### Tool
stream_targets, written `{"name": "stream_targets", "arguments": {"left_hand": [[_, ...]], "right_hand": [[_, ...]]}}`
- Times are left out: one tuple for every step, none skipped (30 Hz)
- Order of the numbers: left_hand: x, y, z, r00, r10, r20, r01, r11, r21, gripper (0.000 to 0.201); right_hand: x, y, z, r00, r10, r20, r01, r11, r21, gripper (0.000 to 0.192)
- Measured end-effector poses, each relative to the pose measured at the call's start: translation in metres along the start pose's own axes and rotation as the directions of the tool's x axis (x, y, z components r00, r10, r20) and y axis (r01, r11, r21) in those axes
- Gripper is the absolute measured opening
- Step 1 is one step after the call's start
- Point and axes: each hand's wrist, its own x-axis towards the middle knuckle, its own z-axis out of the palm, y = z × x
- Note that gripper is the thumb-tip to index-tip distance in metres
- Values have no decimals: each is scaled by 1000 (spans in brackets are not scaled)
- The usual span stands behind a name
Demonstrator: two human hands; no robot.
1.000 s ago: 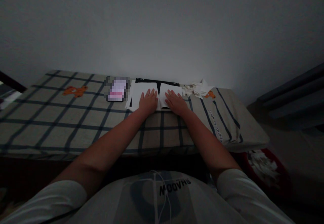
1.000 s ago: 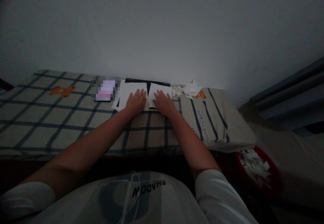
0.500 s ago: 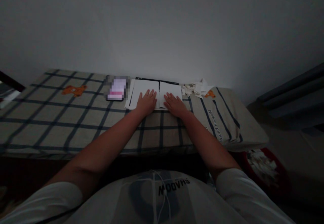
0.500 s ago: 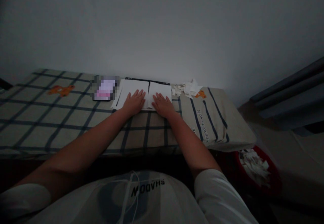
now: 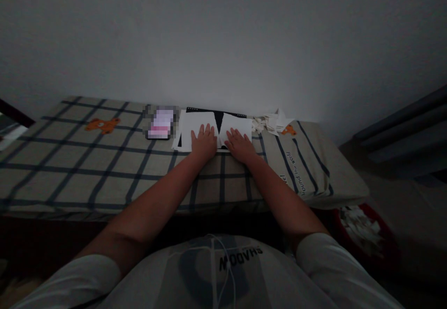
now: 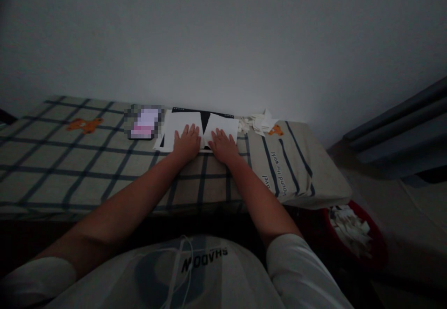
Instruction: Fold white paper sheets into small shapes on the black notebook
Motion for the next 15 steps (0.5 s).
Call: {"name": "stream_targets", "arguments": {"left_hand": [[0,1,0,1000,-11,3,11,1000,1,52],[0,1,0,1000,-20,8,20,1000,3,52],[0,2,-1,1000,-27,11,27,1000,4,52],[0,2,-1,999,-31,13,31,999,5,53],[0,2,-1,999,-33,12,33,999,6,53],[0,2,-1,999,-32,9,32,999,7,53],[0,2,-1,999,-33,8,33,999,7,53],[0,2,-1,999,-37,9,37,999,7,53],[0,2,-1,999,-43,13,43,999,8,53],[0,2,-1,999,-50,16,50,999,7,53],[1,2,-1,998,-58,18,58,998,7,53],[1,2,-1,998,-66,19,66,998,6,54],[1,3,-1,997,-73,21,73,997,6,54],[2,3,-1,997,-79,23,79,997,6,54],[2,3,-1,996,-85,24,85,996,7,54]], "right_hand": [[0,-1,1,1000,7,-6,-7,1000,0,55],[1,-1,1,1000,13,-13,-13,1000,0,55],[1,-1,2,1000,18,-17,-18,1000,0,55],[1,-2,2,1000,21,-20,-21,1000,2,55],[1,-2,2,1000,22,-19,-22,1000,4,55],[1,-2,2,1000,21,-17,-21,1000,6,55],[1,-2,2,1000,20,-15,-20,1000,9,55],[1,-2,2,1000,20,-14,-20,1000,11,55],[1,-2,2,1000,23,-15,-23,1000,12,56],[1,-2,2,999,28,-15,-28,1000,13,56],[1,-2,2,999,36,-15,-36,999,14,56],[1,-3,2,999,44,-16,-44,999,15,56],[2,-3,3,999,51,-15,-51,999,16,55],[2,-3,3,998,56,-15,-56,998,16,55],[2,-4,3,998,59,-18,-58,998,16,55]]}}
